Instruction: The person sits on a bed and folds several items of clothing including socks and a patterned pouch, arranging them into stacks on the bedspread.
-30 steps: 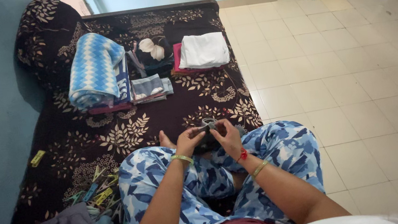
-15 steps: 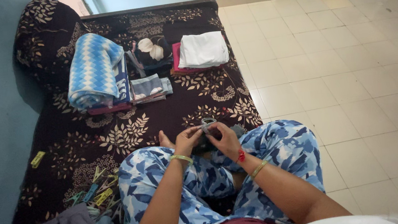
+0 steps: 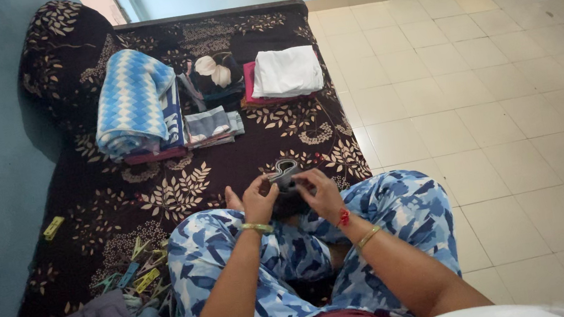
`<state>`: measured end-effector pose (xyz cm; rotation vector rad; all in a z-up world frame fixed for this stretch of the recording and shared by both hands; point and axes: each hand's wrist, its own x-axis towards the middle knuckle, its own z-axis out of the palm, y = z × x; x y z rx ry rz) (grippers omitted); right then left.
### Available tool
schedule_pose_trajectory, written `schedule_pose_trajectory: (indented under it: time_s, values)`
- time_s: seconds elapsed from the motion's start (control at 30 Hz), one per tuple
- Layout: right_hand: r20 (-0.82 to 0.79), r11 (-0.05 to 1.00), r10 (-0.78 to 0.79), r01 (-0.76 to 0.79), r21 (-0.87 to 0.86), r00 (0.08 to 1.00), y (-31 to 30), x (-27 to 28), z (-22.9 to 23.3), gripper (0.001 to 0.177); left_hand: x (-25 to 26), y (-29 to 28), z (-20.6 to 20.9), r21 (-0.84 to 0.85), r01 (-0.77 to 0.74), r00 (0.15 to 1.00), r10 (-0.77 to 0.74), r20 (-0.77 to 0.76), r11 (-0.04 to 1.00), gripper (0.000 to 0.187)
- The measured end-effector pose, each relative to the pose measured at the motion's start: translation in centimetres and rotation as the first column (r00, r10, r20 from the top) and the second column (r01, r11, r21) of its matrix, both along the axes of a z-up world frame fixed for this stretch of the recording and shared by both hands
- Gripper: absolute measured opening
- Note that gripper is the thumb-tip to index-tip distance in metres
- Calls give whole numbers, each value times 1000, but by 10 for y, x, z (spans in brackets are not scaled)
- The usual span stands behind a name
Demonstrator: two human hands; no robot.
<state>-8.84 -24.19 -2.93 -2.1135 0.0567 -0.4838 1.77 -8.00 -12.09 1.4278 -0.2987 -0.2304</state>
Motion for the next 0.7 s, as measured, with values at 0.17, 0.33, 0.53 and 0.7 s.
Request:
schedule_pose_trajectory:
  time_s: [0.17, 0.33, 0.53, 0.7]
  values:
    - [171, 987, -74, 97, -131, 982, -11, 3, 7, 38, -23, 17, 66, 128, -88, 941, 41, 336, 988, 25]
    - [138, 992, -44, 60, -111, 989, -13, 10, -5, 47, -34, 21, 98, 242, -149, 843, -4, 538, 959, 26]
    - [104, 937, 59, -20, -347, 993, -26, 14, -25, 44, -36, 26, 104, 175, -73, 792, -49, 609, 982, 27]
    - [108, 802, -4, 68, -594, 994, -36, 11, 1, 31, -37, 33, 114, 389, -468, 652, 14, 758, 793, 24]
